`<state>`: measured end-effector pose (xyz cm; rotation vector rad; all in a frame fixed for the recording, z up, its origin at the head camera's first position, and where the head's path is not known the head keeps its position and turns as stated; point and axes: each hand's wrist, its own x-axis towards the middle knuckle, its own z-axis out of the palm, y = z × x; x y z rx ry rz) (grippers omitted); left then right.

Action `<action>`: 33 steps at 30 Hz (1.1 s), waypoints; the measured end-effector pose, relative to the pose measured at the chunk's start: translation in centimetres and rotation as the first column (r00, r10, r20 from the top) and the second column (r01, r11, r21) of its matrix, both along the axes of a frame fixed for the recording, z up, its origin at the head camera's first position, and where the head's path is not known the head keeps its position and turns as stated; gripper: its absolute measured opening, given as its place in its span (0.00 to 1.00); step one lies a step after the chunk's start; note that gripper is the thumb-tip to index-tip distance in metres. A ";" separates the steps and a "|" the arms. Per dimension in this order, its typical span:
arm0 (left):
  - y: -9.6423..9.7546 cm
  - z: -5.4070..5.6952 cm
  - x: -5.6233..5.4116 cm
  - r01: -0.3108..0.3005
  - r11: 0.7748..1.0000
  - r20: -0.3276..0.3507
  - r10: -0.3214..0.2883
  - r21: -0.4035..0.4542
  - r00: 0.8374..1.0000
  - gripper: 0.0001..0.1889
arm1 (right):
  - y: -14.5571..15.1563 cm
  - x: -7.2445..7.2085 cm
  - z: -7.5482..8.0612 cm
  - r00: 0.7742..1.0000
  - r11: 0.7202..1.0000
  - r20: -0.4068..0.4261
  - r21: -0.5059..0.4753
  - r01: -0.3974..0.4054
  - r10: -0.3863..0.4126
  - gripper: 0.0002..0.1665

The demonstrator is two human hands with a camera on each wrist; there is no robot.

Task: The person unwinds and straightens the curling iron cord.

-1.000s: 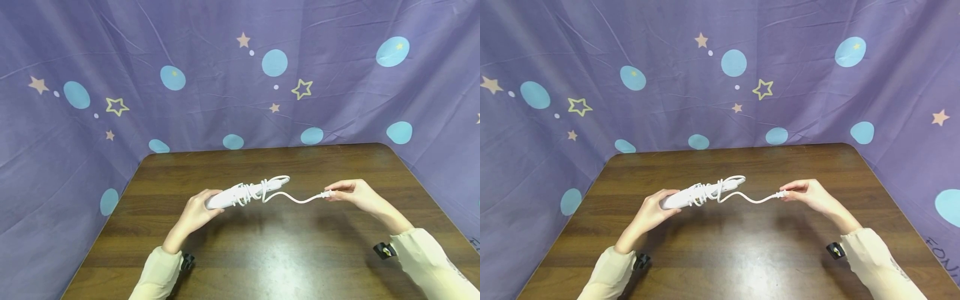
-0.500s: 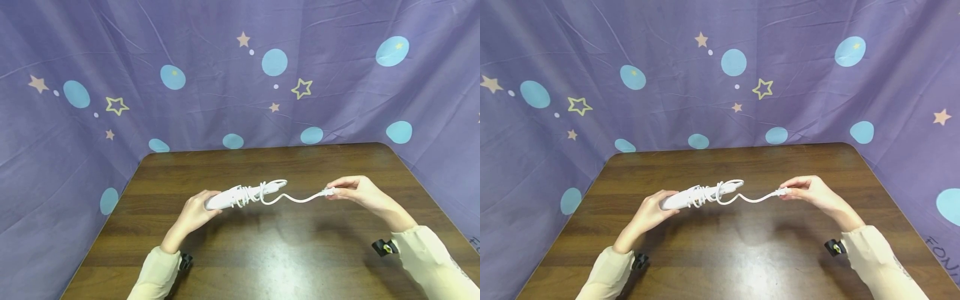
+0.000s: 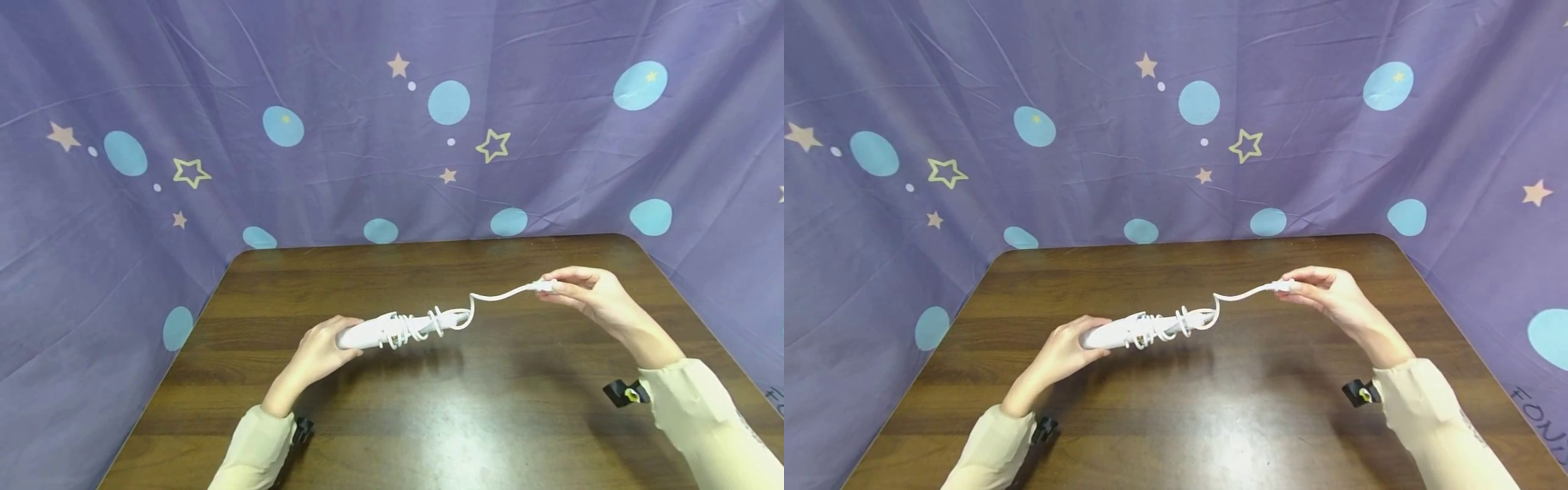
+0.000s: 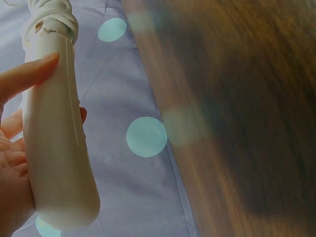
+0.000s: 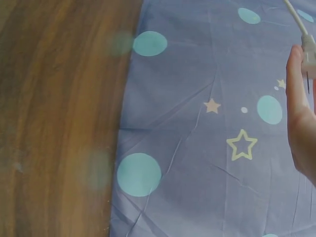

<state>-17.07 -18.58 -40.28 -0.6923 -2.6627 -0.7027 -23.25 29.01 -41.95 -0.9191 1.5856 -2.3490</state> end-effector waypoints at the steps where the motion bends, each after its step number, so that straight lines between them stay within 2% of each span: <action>1: 0.0 0.0 0.0 0.002 1.000 0.002 -0.002 0.001 1.000 0.24 | -0.7 0.8 1.4 1.000 1.000 0.007 -0.031 0.006 -0.006 0.15; 2: 0.0 0.0 0.1 0.003 1.000 0.006 -0.003 0.003 1.000 0.24 | -1.3 1.2 2.3 1.000 0.997 -0.003 -0.072 -0.009 0.008 0.15; 4: 0.1 0.0 0.1 0.003 1.000 0.020 -0.003 0.007 1.000 0.23 | -3.5 3.8 6.5 1.000 0.996 0.001 -0.086 0.002 -0.002 0.15; 5: 0.1 0.0 0.1 0.003 1.000 0.026 -0.004 0.009 1.000 0.23 | -3.7 3.9 6.9 1.000 0.995 0.007 -0.104 0.004 -0.004 0.17; 8: 0.1 0.1 0.2 0.007 1.000 0.029 -0.007 0.008 1.000 0.24 | -4.0 4.2 7.6 0.999 0.991 0.036 -0.132 0.028 -0.024 0.20; 15: 0.0 0.0 0.1 0.045 0.999 0.012 -0.045 0.005 0.999 0.23 | -3.6 3.8 8.2 0.991 0.972 0.099 -0.210 0.108 -0.089 0.18; 19: -0.3 0.0 0.2 0.068 0.996 0.011 -0.068 0.049 0.998 0.24 | -3.2 3.8 8.3 0.979 0.967 0.144 -0.190 0.167 -0.141 0.17; 21: -0.5 0.0 0.2 0.072 0.995 0.004 -0.072 0.076 0.997 0.24 | -2.4 3.3 7.4 0.976 0.971 0.145 -0.156 0.183 -0.161 0.15; 23: -0.7 0.0 0.1 0.071 0.993 -0.005 -0.070 0.098 0.998 0.25 | -1.6 2.8 6.4 0.981 0.977 0.146 -0.152 0.150 -0.128 0.13; 27: -1.3 0.0 0.0 0.059 0.991 -0.026 -0.056 0.118 0.998 0.25 | 3.9 -1.8 -0.7 0.982 0.985 0.084 -0.006 0.170 -0.169 0.18; 30: -1.6 0.0 0.0 0.043 0.991 -0.032 -0.040 0.123 0.999 0.25 | 8.1 -5.0 -6.1 0.970 0.971 0.073 0.083 0.224 -0.230 0.21; 33: -1.8 -0.1 0.0 0.024 0.992 -0.035 -0.020 0.127 0.999 0.25 | 9.2 -5.5 -7.9 0.959 0.964 0.112 0.094 0.250 -0.260 0.21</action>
